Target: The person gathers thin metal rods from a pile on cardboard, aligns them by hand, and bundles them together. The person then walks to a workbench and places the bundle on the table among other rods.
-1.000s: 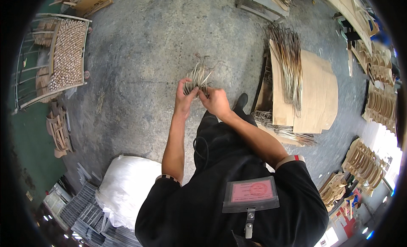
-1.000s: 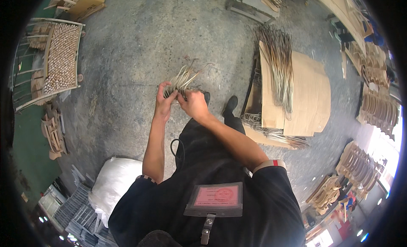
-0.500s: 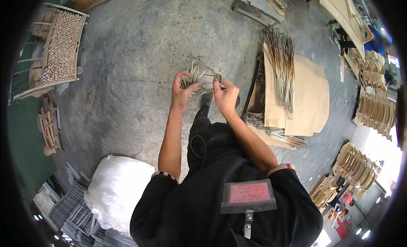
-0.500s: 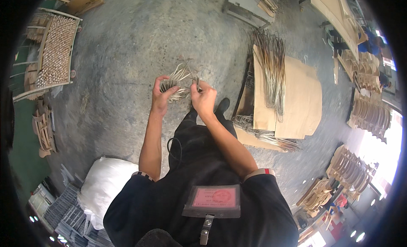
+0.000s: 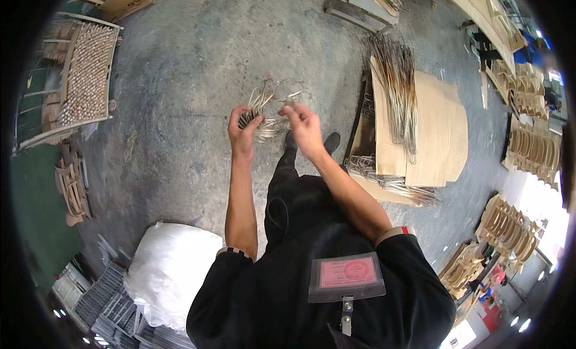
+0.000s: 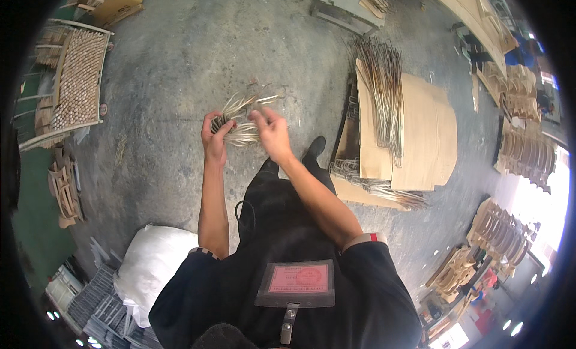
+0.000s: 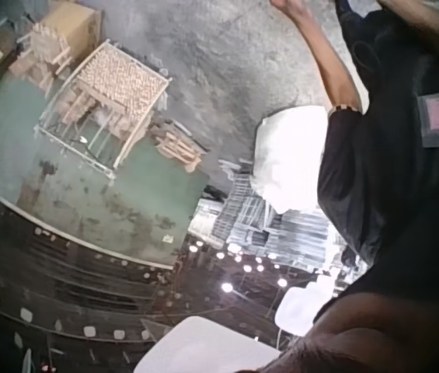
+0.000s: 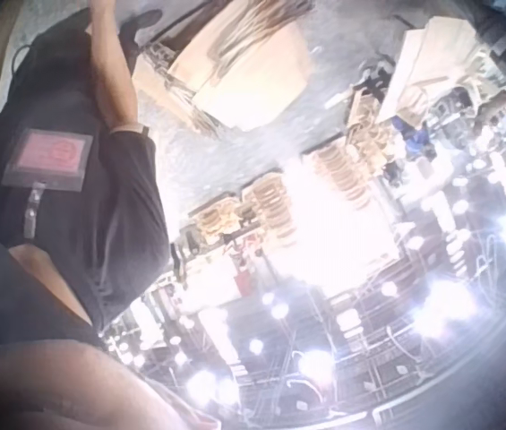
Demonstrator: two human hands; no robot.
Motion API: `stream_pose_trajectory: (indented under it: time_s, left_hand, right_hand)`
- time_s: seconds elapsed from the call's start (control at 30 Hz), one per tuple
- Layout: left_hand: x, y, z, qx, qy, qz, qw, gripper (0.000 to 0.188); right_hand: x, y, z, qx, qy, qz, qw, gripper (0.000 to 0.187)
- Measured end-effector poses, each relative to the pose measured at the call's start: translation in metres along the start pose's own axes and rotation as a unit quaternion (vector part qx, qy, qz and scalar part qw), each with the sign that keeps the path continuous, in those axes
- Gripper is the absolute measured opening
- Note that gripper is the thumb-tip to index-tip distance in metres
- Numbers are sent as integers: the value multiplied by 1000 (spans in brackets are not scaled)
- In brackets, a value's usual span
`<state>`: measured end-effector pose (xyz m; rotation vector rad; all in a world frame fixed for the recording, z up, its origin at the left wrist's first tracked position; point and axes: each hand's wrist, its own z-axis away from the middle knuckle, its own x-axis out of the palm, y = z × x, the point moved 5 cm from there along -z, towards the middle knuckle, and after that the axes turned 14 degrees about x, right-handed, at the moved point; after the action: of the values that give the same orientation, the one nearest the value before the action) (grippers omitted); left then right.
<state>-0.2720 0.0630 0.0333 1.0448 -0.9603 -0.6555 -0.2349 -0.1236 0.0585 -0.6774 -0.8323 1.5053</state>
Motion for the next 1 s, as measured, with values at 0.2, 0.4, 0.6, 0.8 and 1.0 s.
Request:
stream_pose_trajectory:
  time_s: [0.2,0.4,0.6,0.8,1.0]
  left_hand:
    - [-8,6,-1,4,-1,-30,1000,31]
    - [-2,-1,9,-26,-11,3,1000,31]
    - [-11,6,3,-34,1,5,999,27]
    - [-9,6,-5,-39,21,-67,997,22]
    - [11,11,-14,-31,18,-133,990,25]
  right_hand:
    - [-15,9,-20,108,-48,-29,993,23]
    - [33,28,-15,69,-135,24,988,21]
    - [41,11,-11,38,-134,93,986,31]
    - [40,4,-19,76,-120,229,963,36]
    - [33,15,-41,175,-177,-39,968,26]
